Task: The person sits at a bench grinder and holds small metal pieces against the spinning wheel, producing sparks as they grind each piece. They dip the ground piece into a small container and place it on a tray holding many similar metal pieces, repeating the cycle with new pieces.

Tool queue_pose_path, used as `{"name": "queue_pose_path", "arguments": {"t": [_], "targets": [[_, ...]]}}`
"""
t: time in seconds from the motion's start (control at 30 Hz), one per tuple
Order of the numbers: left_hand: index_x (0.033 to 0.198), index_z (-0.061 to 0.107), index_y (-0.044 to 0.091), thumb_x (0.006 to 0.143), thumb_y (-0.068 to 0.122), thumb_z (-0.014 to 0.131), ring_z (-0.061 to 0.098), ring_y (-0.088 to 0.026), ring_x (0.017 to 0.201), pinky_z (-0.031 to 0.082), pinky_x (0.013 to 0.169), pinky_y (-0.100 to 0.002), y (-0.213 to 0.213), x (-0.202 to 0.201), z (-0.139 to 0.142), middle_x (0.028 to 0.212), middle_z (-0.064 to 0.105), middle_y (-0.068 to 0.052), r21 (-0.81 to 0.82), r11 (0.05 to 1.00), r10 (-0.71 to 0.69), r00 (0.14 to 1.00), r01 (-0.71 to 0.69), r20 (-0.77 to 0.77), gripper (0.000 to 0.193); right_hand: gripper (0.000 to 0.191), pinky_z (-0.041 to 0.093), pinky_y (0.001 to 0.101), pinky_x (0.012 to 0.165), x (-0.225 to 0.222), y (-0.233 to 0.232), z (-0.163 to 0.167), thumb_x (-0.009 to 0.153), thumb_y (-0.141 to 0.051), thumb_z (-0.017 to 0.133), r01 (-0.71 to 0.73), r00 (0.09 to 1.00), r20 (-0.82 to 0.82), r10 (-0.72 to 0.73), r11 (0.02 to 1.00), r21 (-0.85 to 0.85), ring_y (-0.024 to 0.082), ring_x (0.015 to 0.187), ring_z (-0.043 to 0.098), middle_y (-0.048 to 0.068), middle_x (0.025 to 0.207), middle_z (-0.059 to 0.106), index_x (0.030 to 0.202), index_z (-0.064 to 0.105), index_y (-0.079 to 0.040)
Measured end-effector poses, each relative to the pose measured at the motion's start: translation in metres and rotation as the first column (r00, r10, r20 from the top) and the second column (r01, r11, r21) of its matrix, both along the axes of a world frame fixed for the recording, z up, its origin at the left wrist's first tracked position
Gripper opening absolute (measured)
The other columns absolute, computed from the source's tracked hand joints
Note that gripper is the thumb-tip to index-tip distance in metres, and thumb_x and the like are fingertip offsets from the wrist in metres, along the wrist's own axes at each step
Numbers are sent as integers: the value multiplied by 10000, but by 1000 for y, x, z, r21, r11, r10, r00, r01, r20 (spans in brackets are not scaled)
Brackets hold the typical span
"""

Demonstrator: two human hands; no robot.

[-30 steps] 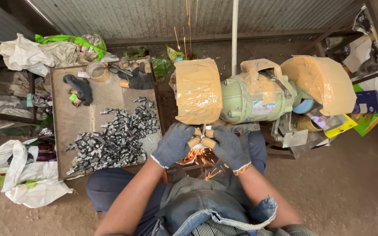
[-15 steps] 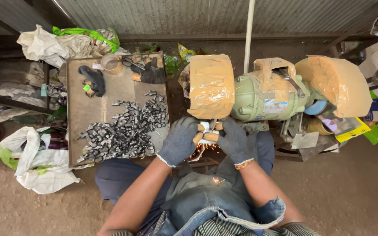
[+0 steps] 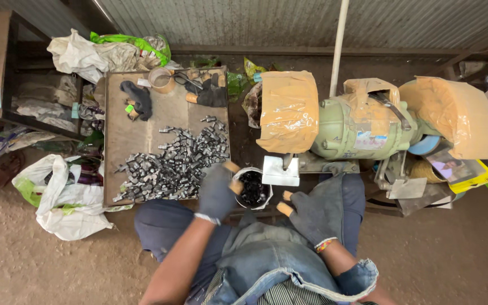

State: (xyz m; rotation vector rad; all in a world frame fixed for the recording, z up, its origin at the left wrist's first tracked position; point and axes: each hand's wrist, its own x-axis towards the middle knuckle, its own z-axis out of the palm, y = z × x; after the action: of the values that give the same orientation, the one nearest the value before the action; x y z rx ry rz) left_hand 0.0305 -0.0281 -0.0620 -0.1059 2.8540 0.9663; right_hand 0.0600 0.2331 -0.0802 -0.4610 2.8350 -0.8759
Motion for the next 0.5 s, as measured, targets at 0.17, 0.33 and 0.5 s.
{"name": "queue_pose_path", "arguments": {"t": [0.17, 0.33, 0.5], "targets": [[1091, 717, 51, 776, 192, 727, 650, -448, 991, 511, 847, -552, -63, -41, -4, 1076, 668, -219, -315, 877, 276, 917, -363, -288, 344, 436, 543, 415, 800, 4, 5, 10, 870, -386, 720, 34, 986, 162, -24, 997, -62, 334, 953, 710, 154, 1051, 734, 1103, 724, -18], [1140, 764, 158, 978, 190, 648, 667, -427, 1008, 523, 895, -511, -64, -25, -10, 1108, 696, -177, -170, 918, 334, 929, -359, -159, 201, 434, 540, 413, 777, 5, -3, 47, 844, -406, 751, 40, 982, 188, -28, 997, -61, 328, 918, 708, 144, 1019, 732, 1067, 737, -34], [1131, 683, -12, 871, 110, 770, 722, -217, 934, 598, 825, -361, 14, 23, 2, 1045, 729, -95, 889, 291, 380, 896, -354, 232, 300, 483, 518, 432, 711, 0, -15, 80, 857, -360, 729, -84, 996, -16, 82, 976, -199, 373, 857, 670, 189, 961, 676, 1173, 672, 1]]}}
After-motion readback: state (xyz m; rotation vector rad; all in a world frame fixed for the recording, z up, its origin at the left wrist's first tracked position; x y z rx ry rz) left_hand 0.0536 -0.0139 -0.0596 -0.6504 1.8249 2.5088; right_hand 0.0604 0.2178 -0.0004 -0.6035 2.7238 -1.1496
